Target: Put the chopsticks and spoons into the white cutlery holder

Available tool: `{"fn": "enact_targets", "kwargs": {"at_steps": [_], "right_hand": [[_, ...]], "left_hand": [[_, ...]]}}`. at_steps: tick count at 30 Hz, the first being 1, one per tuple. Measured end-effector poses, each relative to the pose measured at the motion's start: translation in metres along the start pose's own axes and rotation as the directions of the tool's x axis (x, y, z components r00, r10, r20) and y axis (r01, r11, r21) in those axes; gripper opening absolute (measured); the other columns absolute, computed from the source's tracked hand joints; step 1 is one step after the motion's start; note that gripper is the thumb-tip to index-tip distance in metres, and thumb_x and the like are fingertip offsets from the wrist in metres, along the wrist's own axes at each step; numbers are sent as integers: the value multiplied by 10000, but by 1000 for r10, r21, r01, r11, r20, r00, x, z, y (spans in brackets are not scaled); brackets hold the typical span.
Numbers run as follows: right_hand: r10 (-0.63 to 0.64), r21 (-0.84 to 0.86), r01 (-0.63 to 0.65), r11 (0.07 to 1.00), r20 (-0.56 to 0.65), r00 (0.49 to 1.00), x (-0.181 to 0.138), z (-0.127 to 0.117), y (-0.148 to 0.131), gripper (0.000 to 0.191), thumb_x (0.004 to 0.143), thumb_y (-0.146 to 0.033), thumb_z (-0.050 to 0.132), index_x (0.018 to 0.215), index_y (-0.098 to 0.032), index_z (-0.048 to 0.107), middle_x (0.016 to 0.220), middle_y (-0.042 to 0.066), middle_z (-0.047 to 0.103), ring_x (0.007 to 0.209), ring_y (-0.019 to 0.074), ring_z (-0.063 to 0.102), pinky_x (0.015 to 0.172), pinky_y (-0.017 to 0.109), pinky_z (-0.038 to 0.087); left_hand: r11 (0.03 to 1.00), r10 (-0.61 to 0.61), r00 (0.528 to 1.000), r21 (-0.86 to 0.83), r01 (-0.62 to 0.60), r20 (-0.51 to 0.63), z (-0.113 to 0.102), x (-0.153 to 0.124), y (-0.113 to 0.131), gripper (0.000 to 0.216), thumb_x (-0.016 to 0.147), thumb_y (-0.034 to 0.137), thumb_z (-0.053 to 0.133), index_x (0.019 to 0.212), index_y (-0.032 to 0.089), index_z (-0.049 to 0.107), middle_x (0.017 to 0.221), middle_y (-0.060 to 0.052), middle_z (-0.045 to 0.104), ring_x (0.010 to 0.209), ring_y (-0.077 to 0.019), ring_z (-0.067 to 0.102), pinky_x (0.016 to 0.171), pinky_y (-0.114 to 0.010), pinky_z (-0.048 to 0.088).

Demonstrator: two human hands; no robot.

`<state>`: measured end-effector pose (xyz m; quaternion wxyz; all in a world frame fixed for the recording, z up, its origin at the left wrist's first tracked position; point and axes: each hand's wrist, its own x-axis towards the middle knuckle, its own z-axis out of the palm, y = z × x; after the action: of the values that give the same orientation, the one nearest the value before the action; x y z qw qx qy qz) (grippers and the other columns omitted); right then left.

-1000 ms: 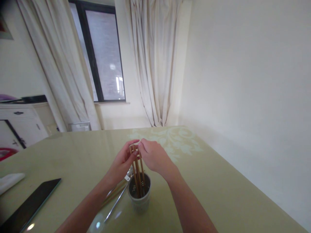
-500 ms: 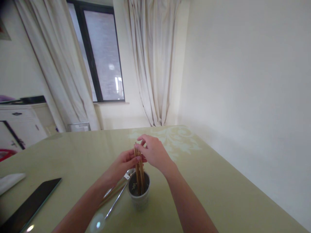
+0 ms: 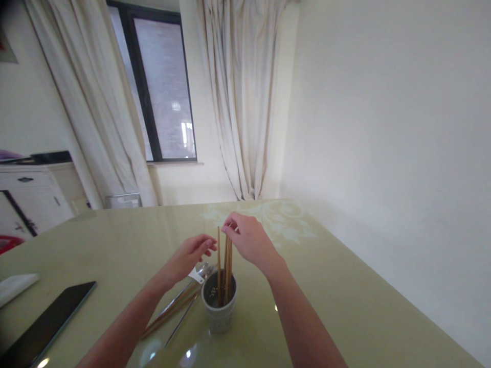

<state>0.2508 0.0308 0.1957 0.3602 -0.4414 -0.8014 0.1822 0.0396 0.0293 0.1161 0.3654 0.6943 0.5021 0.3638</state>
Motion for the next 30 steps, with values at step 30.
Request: {"fn": "enact_targets", "kwargs": {"at_steps": [30], "right_hand": [[71, -147, -58, 987, 82, 994, -2, 10, 0, 298, 968, -416, 740, 1164, -202, 675, 926, 61, 759, 879, 237, 690, 757, 311, 418]], "left_hand": [[612, -252, 964, 785, 93, 82, -7, -8, -42, 245, 870, 103, 524, 978, 230, 703, 1079, -68, 748, 1014, -233, 686, 802, -299, 433]]}}
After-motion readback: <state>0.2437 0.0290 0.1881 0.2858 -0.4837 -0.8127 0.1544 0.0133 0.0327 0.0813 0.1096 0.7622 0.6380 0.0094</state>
